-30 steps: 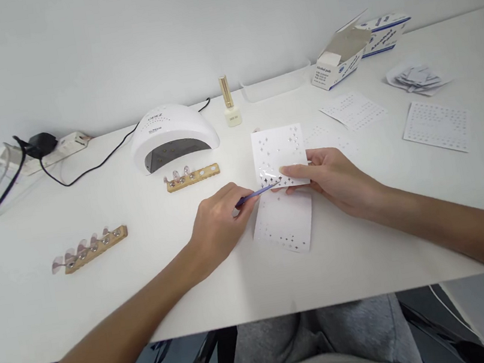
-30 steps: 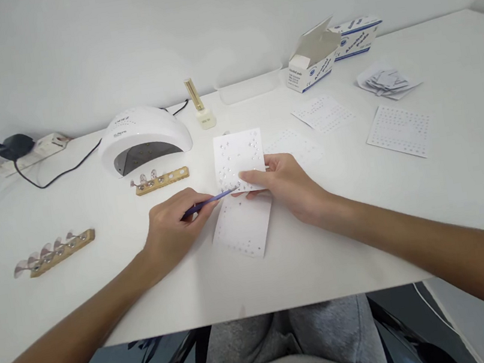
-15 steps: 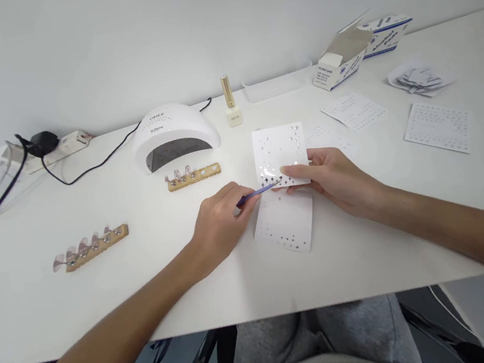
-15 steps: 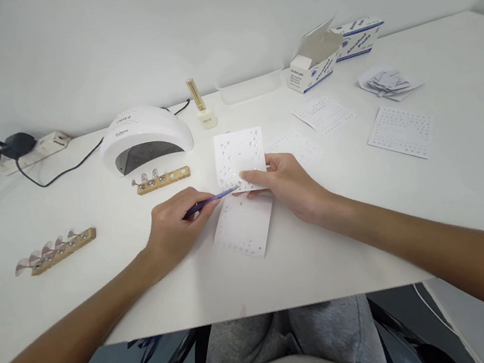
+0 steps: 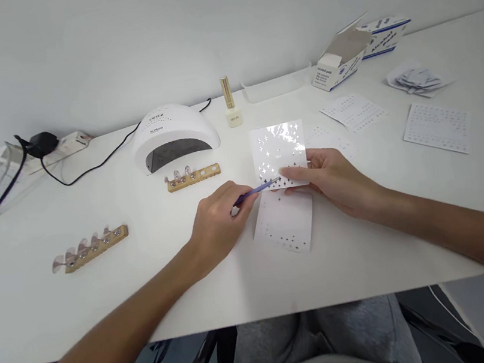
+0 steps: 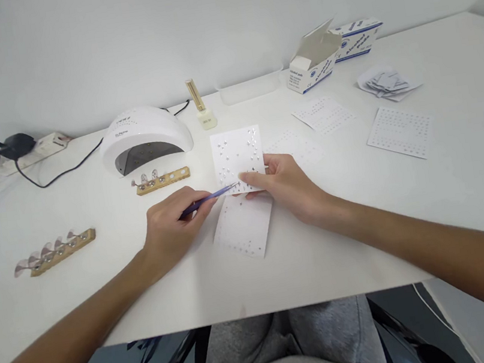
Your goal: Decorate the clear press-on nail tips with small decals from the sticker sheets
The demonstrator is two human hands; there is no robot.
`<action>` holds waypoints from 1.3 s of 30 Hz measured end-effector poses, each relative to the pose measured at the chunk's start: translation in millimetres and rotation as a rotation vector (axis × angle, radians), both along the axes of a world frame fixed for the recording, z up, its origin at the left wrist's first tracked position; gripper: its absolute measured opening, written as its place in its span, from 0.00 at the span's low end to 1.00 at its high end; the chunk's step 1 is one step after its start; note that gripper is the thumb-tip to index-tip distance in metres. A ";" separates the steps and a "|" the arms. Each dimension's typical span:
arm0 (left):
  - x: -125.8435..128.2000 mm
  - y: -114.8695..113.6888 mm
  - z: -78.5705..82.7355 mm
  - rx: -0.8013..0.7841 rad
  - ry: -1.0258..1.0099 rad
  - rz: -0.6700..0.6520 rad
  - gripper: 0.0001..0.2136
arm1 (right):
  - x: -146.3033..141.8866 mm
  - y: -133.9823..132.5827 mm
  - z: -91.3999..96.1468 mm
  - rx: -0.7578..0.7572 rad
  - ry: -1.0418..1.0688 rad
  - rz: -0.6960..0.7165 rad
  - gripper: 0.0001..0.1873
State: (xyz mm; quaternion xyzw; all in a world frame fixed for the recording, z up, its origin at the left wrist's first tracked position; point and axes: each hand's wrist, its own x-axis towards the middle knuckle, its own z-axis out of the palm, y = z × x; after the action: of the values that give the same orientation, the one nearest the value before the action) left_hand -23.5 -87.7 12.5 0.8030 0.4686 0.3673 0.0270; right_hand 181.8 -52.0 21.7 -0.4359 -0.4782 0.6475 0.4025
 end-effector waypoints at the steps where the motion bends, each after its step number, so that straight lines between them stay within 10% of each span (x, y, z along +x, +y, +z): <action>1: -0.2 0.2 2.3 -0.017 -0.020 0.000 0.05 | 0.0 0.1 0.2 -0.001 -0.005 -0.002 0.11; 18: -16.6 12.8 1.8 0.402 0.280 -0.080 0.04 | 2.4 1.6 -0.8 0.010 0.002 0.054 0.10; 39: -17.3 14.9 4.4 0.541 0.442 -0.096 0.08 | 0.9 1.4 0.6 -0.003 -0.020 0.055 0.07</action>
State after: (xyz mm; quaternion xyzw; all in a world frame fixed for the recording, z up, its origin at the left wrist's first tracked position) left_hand -40.8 -72.7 16.9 0.8622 0.3105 0.2939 -0.2716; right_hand 182.6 -50.6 22.3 -0.4296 -0.4929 0.6548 0.3790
